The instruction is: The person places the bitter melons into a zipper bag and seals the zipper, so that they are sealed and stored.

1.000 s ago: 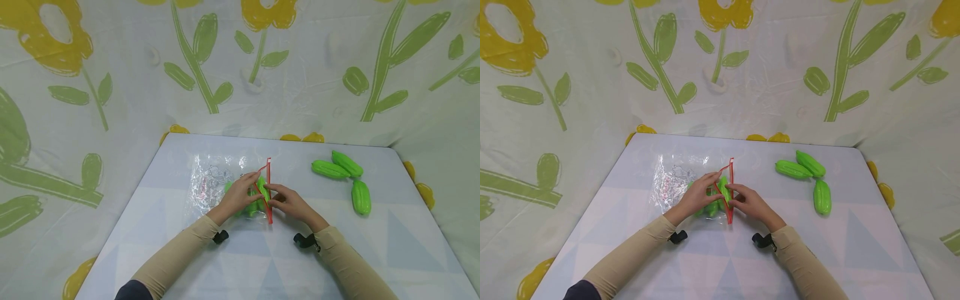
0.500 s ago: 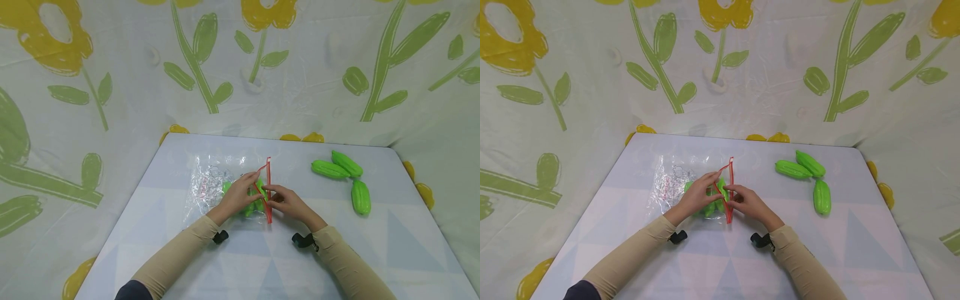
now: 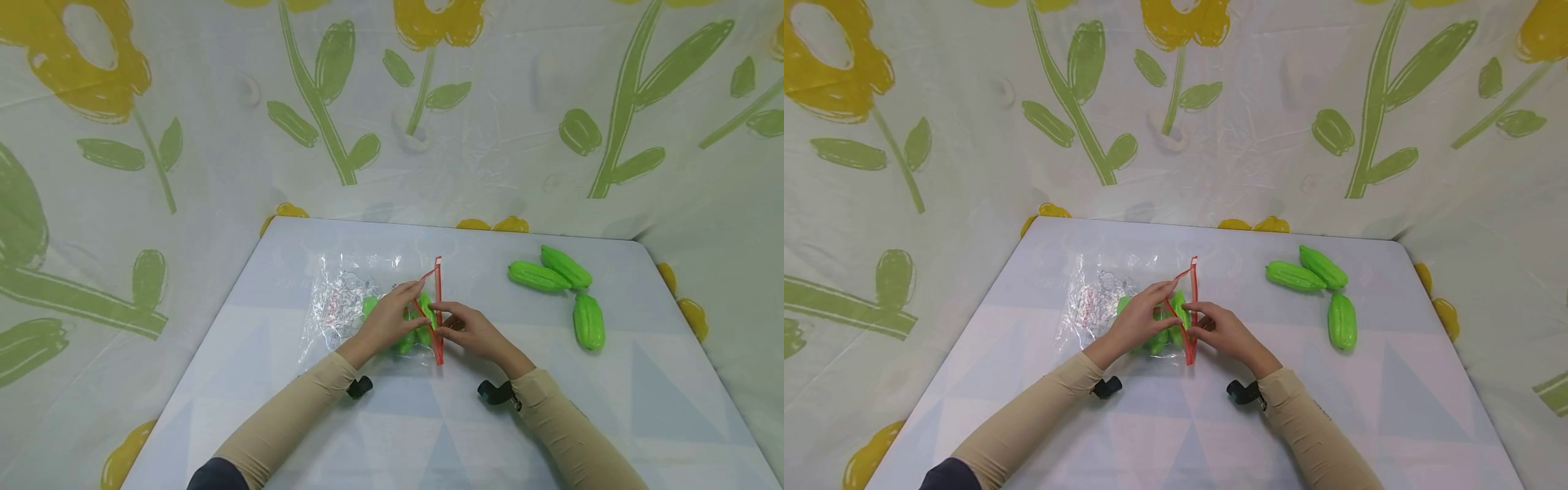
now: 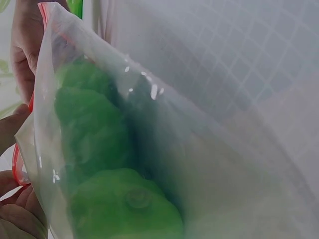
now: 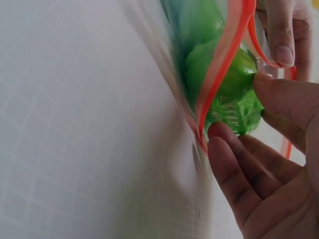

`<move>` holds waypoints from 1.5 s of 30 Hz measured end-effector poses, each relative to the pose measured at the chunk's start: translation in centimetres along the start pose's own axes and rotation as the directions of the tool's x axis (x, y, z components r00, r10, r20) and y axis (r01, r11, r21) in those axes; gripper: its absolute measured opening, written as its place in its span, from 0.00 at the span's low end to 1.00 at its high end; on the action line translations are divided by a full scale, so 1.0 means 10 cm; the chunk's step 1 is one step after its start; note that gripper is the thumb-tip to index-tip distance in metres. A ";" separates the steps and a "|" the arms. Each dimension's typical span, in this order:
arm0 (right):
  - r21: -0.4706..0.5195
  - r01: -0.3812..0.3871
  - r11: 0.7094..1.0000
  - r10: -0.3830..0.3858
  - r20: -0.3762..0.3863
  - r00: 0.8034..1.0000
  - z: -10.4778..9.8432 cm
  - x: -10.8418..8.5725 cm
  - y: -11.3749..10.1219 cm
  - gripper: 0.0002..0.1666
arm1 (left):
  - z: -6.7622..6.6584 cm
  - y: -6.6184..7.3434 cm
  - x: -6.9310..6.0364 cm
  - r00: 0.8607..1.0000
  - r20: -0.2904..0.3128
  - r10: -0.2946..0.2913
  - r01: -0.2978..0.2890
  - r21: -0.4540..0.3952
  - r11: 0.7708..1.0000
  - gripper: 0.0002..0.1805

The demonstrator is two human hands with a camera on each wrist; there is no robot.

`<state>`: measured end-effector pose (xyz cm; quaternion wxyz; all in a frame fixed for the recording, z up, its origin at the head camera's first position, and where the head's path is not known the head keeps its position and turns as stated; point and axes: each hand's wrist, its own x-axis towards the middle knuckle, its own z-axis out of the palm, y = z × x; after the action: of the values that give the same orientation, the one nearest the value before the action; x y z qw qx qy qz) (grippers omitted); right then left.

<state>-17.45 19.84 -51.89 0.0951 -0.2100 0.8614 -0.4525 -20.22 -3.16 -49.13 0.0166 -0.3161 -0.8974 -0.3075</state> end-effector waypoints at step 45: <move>-0.107 -0.080 0.991 0.066 -0.134 0.989 -0.39 -0.38 0.26 0.29 | -0.01 -0.01 -0.02 1.000 0.016 -0.020 0.021 -0.024 0.999 0.45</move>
<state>-16.10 25.75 -51.94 0.0432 -0.1533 0.8969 -0.4126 -20.14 -3.42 -49.18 0.0025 -0.3095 -0.8969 -0.3159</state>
